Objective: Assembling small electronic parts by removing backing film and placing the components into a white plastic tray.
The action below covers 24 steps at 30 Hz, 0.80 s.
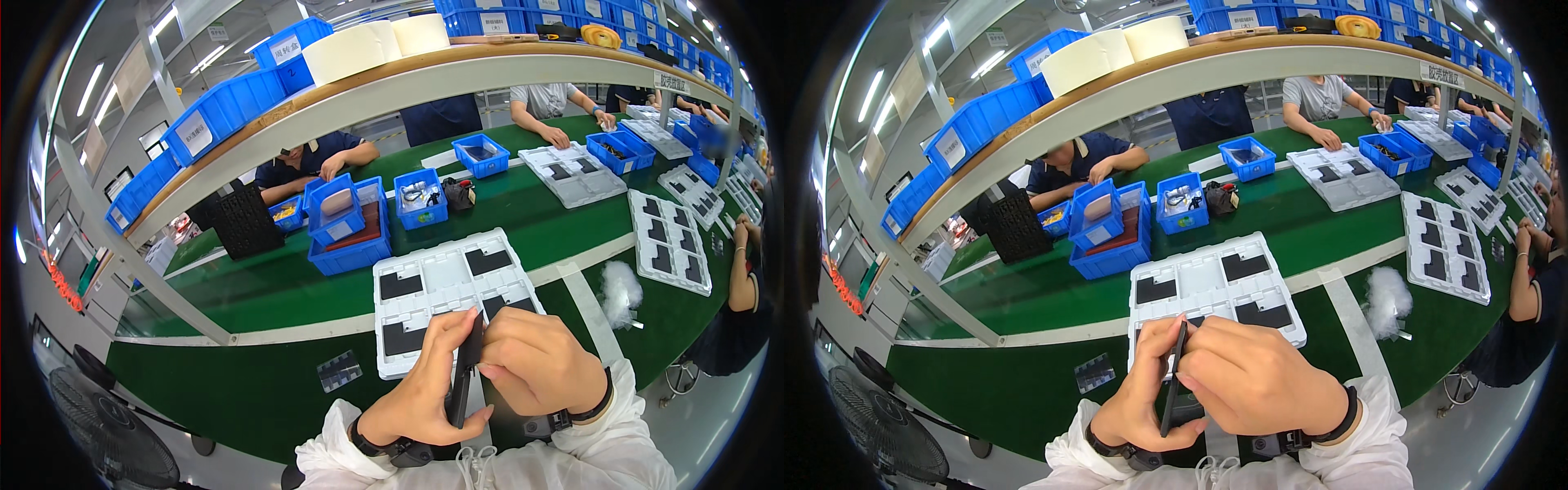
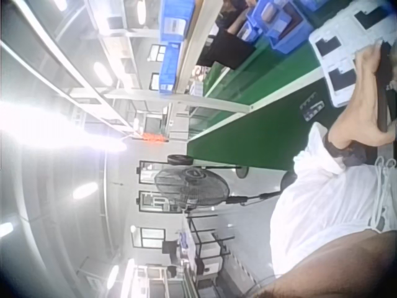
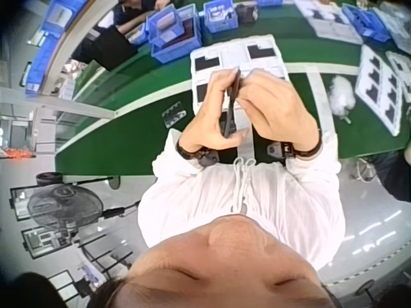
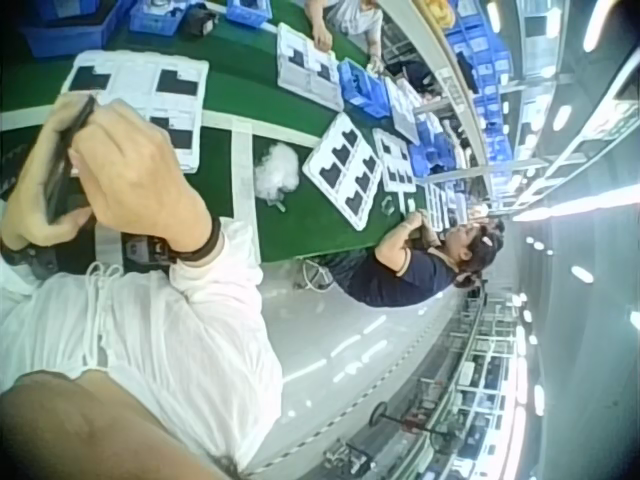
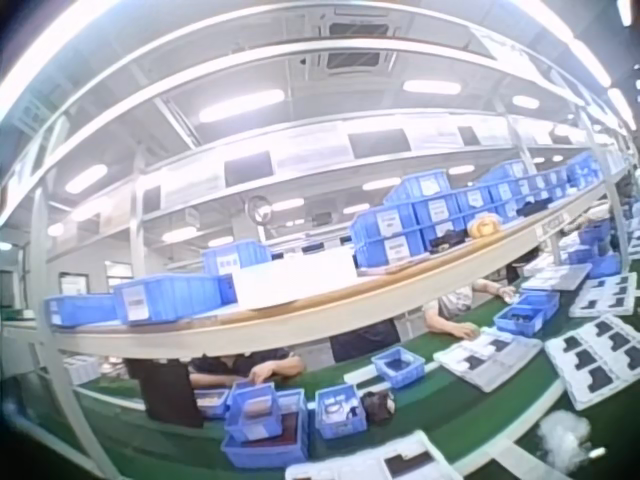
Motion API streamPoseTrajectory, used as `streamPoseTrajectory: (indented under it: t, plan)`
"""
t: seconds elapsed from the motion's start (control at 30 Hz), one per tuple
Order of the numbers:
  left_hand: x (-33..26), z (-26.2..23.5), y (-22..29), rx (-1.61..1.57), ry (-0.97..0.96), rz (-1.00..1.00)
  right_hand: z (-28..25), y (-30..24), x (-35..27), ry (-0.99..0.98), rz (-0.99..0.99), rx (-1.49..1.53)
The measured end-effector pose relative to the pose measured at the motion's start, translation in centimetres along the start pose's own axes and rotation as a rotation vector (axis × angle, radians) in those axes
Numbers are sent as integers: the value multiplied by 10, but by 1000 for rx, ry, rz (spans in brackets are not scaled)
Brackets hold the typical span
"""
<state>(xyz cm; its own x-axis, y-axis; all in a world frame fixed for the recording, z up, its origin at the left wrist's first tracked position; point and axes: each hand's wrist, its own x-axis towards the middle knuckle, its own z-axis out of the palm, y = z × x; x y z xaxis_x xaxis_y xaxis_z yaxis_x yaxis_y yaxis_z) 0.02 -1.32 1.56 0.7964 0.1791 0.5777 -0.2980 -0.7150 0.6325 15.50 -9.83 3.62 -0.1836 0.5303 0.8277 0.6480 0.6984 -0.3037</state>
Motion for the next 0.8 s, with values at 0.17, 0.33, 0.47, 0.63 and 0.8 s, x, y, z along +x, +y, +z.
streamPoseTrajectory:
  t: [0.17, 0.33, 0.47, 0.63, 0.8]
  plan:
    - [-1, 4, -1, 86, 18, 27, -2, 1, 0, -32, 1, 30]
    - [-4, 10, -2, 67, 123, -5, 0, 9, 2, -7, -41, 139]
    - [-3, 13, -1, 247, 242, -16, 4, 6, 1, 74, -18, 39]
    - [0, 14, 3, 426, 308, -1, 10, -1, -1, 145, 17, -152]
    - [3, 15, 4, 456, 292, 6, 12, 1, -3, 198, 6, -185]
